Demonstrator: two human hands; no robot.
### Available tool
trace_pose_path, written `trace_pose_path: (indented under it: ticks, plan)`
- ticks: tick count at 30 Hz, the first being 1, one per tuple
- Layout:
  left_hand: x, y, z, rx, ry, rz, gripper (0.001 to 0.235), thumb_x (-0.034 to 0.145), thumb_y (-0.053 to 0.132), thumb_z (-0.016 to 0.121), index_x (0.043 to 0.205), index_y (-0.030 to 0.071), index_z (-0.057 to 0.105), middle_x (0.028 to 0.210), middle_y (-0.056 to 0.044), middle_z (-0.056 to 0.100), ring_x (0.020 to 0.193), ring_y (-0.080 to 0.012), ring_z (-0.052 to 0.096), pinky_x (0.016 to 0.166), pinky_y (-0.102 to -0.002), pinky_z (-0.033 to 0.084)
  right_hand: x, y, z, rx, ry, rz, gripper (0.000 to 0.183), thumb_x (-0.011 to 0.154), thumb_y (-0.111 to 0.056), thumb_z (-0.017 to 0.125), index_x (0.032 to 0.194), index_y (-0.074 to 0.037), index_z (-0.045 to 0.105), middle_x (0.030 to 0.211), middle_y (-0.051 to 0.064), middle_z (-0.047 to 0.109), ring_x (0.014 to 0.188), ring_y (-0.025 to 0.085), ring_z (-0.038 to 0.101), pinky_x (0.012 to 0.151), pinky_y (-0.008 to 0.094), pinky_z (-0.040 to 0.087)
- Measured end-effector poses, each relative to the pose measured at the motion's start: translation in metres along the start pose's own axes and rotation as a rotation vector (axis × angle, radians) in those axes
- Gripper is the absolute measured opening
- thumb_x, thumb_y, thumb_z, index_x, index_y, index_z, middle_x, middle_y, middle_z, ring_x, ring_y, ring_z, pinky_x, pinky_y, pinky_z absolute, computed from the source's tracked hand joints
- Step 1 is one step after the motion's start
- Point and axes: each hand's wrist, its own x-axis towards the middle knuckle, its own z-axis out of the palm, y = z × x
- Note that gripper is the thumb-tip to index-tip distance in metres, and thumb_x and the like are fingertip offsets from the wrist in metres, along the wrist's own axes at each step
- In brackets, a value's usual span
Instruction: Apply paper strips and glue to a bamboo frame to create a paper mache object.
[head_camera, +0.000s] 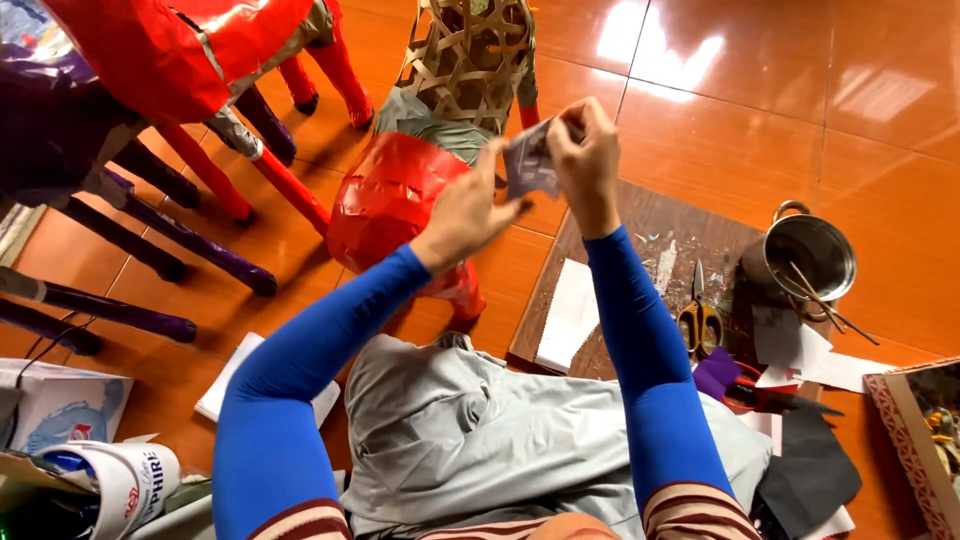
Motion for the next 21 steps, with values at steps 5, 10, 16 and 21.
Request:
trace_pose_path:
  ticks: [5,10,16,21]
  plan:
    - [0.054,-0.035,-0.007,0.163,0.165,0.013,0.074,0.085,0.028,0.086,0.139,0.008,0.040,0.101,-0.017,0.073,0.089,-0.0361,0.073,0.074,-0.046,0.055,0.019,0.024,0.009,0.775,-0.034,0.407,0.006,0.102,-0.006,0.059,0.098,-0.004,0.062,0.084,0.005,0.068,0.067,0.010,0.064,0.058,0.023,0.054]
    - [0.088,-0.054,-0.009,0.249,0.175,0.066,0.071,0.087,0.018,0.082,0.144,0.009,0.040,0.094,-0.013,0.073,0.089,-0.0340,0.073,0.079,-0.045,0.055,0.037,0.066,0.048,0.991,0.058,0.565,0.011,0.104,-0.013,0.059,0.101,-0.003,0.064,0.083,0.004,0.068,0.065,0.011,0.064,0.057,0.025,0.053]
    - [0.110,-0.075,0.000,0.655,0.238,0.265,0.049,0.096,0.011,0.065,0.142,0.018,0.051,0.096,-0.005,0.068,0.096,-0.0277,0.064,0.084,-0.045,0.049,0.049,0.136,0.117,0.859,0.148,0.429,0.024,0.109,-0.025,0.057,0.097,-0.004,0.062,0.079,0.000,0.061,0.064,0.006,0.052,0.055,0.024,0.045]
    - [0.116,-0.097,0.001,0.866,0.222,0.348,0.047,0.100,0.017,0.061,0.147,0.022,0.053,0.097,-0.002,0.065,0.102,-0.0235,0.057,0.091,-0.044,0.046,0.049,0.140,0.146,0.699,0.206,0.250,0.031,0.113,-0.029,0.053,0.097,-0.003,0.058,0.086,-0.001,0.059,0.075,0.005,0.049,0.065,0.024,0.046]
